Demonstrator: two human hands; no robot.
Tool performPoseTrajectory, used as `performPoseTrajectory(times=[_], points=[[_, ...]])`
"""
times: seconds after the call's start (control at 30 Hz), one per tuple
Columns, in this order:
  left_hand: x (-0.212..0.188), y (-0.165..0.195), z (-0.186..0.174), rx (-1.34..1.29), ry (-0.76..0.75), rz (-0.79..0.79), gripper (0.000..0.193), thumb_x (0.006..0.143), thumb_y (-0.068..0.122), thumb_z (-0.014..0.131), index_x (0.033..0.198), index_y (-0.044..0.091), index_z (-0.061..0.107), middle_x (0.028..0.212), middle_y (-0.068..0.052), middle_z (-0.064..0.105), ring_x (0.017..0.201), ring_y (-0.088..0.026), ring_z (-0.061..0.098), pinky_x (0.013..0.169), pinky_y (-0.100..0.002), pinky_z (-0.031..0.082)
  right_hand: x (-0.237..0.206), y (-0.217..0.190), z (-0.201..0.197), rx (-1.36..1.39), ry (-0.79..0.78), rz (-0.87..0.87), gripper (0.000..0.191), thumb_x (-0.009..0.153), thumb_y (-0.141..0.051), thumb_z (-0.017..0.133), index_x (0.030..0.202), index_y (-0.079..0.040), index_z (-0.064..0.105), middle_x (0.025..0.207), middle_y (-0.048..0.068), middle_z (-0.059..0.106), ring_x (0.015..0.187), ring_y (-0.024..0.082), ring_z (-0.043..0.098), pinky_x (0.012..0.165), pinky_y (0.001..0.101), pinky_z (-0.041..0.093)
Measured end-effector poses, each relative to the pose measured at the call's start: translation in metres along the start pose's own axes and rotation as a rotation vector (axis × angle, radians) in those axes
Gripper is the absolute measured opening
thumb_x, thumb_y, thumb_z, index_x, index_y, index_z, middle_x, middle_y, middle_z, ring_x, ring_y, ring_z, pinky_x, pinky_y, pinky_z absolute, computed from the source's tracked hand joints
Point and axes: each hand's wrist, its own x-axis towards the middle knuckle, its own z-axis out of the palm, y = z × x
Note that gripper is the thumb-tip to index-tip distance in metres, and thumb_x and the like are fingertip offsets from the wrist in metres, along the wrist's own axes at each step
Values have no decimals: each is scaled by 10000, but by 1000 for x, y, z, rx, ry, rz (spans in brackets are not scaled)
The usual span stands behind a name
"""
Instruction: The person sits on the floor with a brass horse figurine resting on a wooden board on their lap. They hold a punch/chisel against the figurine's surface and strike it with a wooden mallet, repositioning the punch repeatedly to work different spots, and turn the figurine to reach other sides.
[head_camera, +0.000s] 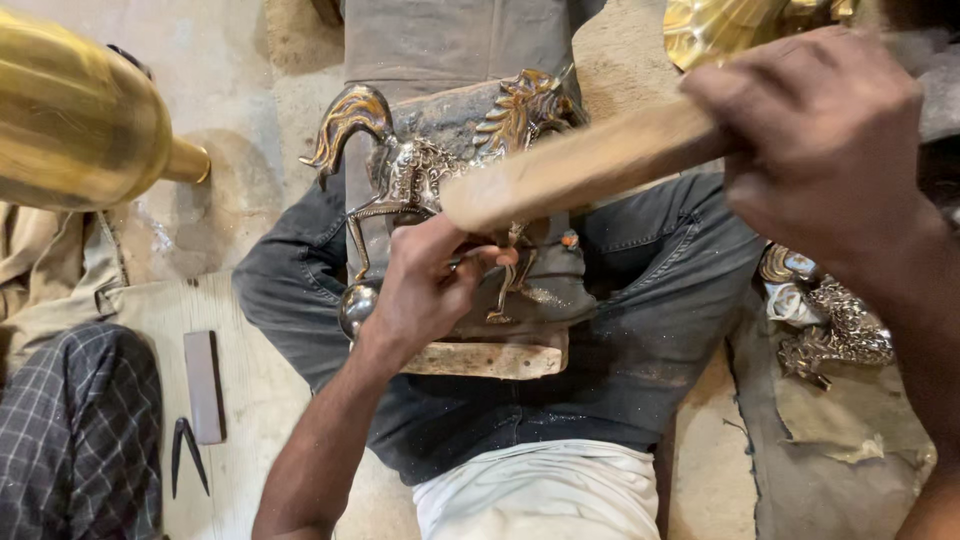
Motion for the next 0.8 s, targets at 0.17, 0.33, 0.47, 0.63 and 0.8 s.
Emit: performPoseTrajectory(times=[0.17,0.33,0.47,0.63,0.8], points=[[0,5,0,-74,-22,-33,567,810,-253,481,1301,-6,617,1059,-135,758,993,-183,796,880,-293,664,-9,-5,4,30,-6,58,396,822,-4,773,1187,-1,619,986,142,694,894,346,701,768,466,572],[-1,5,1,-125,-2,-82,593,811,-253,469,1345,-17,572,1074,-139,733,1001,-176,782,899,-291,669,-24,-5,9,241,-39,146,282,972,20,676,1226,-32,566,1117,137,665,998,312,691,897,415,584],[1,6,1,-15,-11,-17,553,811,-246,508,1295,0,610,1042,-130,748,1007,-162,794,879,-283,665,-26,-4,6,3,-79,120,412,803,17,706,1198,-39,601,1076,142,674,945,358,698,845,464,586],[0,10,0,-120,-55,-70,614,779,-258,446,1325,-21,595,1073,-143,744,1006,-157,780,901,-289,663,-17,-9,1,117,-36,146,447,879,-7,734,1278,16,536,1081,180,633,950,340,661,820,453,566],[-1,12,1,-107,-23,-113,580,816,-243,463,1338,-22,584,1071,-134,741,1015,-171,784,889,-284,647,-14,-15,-2,-52,-106,101,532,659,22,769,1160,-48,605,1020,154,686,930,362,680,776,480,570]])
